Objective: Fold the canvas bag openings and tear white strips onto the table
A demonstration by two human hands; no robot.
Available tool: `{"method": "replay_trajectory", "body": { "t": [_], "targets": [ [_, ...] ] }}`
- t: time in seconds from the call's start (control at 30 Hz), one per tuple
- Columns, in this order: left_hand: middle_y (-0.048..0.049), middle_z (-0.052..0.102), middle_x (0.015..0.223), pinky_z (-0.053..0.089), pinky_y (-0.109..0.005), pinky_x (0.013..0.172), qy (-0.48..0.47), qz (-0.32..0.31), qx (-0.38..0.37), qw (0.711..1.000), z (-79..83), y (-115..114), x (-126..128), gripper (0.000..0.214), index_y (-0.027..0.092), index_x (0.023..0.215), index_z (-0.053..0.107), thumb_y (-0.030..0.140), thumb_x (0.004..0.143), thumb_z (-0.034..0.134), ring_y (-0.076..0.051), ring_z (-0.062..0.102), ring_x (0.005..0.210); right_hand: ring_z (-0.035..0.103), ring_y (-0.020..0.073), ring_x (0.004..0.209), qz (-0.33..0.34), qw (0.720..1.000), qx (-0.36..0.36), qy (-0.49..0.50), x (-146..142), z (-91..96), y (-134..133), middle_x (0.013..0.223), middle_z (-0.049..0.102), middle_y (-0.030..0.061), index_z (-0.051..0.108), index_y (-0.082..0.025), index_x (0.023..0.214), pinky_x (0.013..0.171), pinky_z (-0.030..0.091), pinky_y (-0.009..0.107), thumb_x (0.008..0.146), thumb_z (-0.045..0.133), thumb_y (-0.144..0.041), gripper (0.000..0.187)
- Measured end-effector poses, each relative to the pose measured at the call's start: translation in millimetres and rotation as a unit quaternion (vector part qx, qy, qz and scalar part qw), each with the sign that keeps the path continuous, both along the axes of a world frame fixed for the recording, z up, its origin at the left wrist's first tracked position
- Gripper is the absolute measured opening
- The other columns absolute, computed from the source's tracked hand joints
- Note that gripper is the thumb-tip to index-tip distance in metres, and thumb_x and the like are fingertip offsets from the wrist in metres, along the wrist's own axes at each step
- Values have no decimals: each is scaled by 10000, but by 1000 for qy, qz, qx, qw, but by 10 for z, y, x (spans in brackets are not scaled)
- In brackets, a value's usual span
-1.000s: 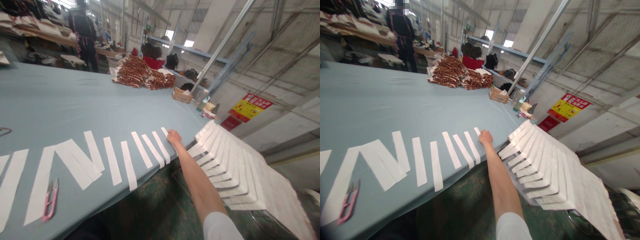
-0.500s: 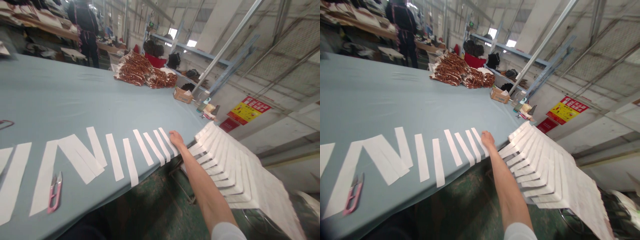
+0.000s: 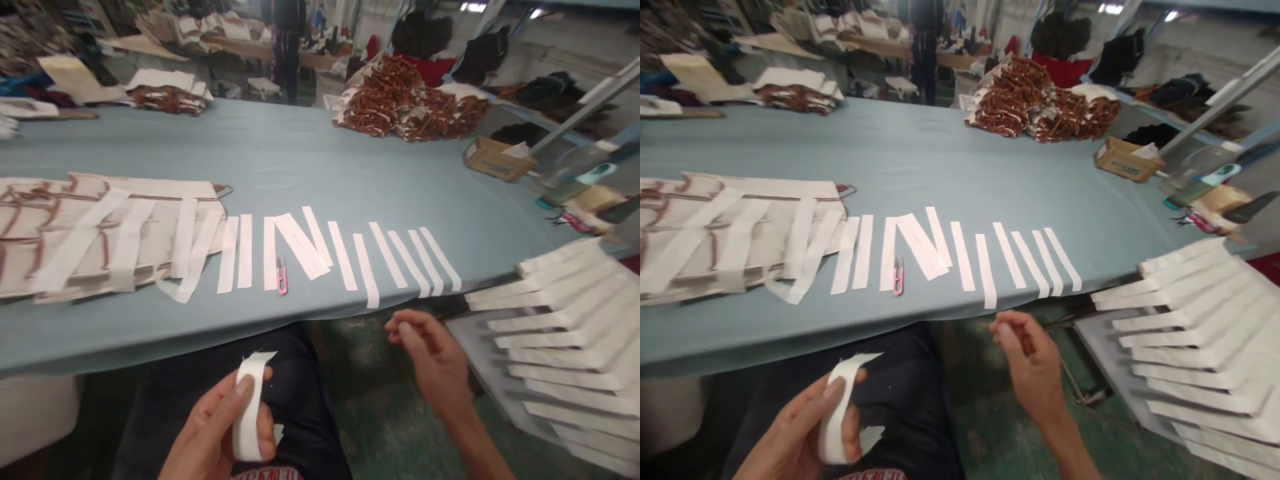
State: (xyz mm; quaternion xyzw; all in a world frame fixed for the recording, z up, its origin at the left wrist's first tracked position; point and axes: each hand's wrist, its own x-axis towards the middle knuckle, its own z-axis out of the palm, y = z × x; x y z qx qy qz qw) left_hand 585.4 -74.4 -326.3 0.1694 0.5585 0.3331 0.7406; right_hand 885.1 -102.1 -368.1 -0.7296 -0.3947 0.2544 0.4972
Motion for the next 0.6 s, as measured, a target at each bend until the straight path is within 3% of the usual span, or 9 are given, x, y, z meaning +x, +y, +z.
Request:
{"method": "replay_trajectory", "body": {
  "t": [0.1, 0.13, 0.2, 0.27, 0.4, 0.5, 0.6],
  "targets": [
    [-64, 770, 703, 619, -261, 557, -43, 56, -18, 997, 279, -4, -156, 333, 129, 1104, 775, 360, 880, 862, -180, 713, 575, 750, 268, 931, 219, 973, -35, 71, -848, -22, -215, 1028, 811, 93, 766, -264, 1068, 873, 624, 425, 939, 705, -391, 191],
    [-85, 797, 772, 650, -288, 562, -42, 72, -23, 996, 348, -2, -210, 279, 127, 1161, 764, 276, 928, 805, -204, 754, 619, 741, 275, 1018, 274, 957, -38, 93, -1071, -21, -230, 1139, 806, 102, 762, -261, 1148, 921, 612, 429, 933, 699, -388, 258],
    [-119, 832, 864, 694, -322, 583, -44, 102, -25, 994, 440, 8, -319, 287, 121, 1286, 727, 164, 1007, 672, -236, 811, 699, 711, 289, 1131, 362, 923, -34, 126, -1416, 16, -210, 1286, 773, 106, 729, -254, 1286, 1002, 575, 449, 925, 687, -428, 402],
    [-135, 852, 924, 718, -330, 616, -64, 130, -20, 989, 478, 26, -436, 339, 119, 1374, 688, 128, 1052, 584, -242, 838, 753, 714, 280, 1109, 425, 890, -36, 159, -1646, 98, -166, 1270, 780, 99, 719, -240, 1317, 995, 560, 434, 949, 655, -478, 442],
    [-147, 859, 997, 729, -350, 630, -84, 193, -23, 977, 449, 50, -698, 395, 116, 1449, 649, 129, 1069, 540, -259, 853, 811, 744, 229, 882, 500, 831, -56, 237, -1919, 282, -138, 953, 812, 74, 787, -186, 1158, 839, 566, 348, 1021, 550, -452, 382],
    [-157, 852, 1068, 736, -373, 686, -94, 217, 9, 972, 404, 42, -881, 408, 113, 1467, 632, 133, 1073, 527, -267, 853, 899, 739, 205, 806, 502, 821, -84, 260, -2075, 327, -177, 868, 802, 54, 797, -178, 1133, 781, 566, 311, 967, 591, -302, 293],
    [-139, 851, 1032, 735, -361, 661, -96, 248, 11, 964, 373, 24, -1011, 325, 103, 1327, 705, 111, 1080, 495, -238, 851, 845, 729, 185, 766, 503, 817, -106, 260, -2219, 310, -221, 857, 802, 43, 785, -189, 1170, 748, 568, 297, 943, 607, -216, 290]
  ]
}}
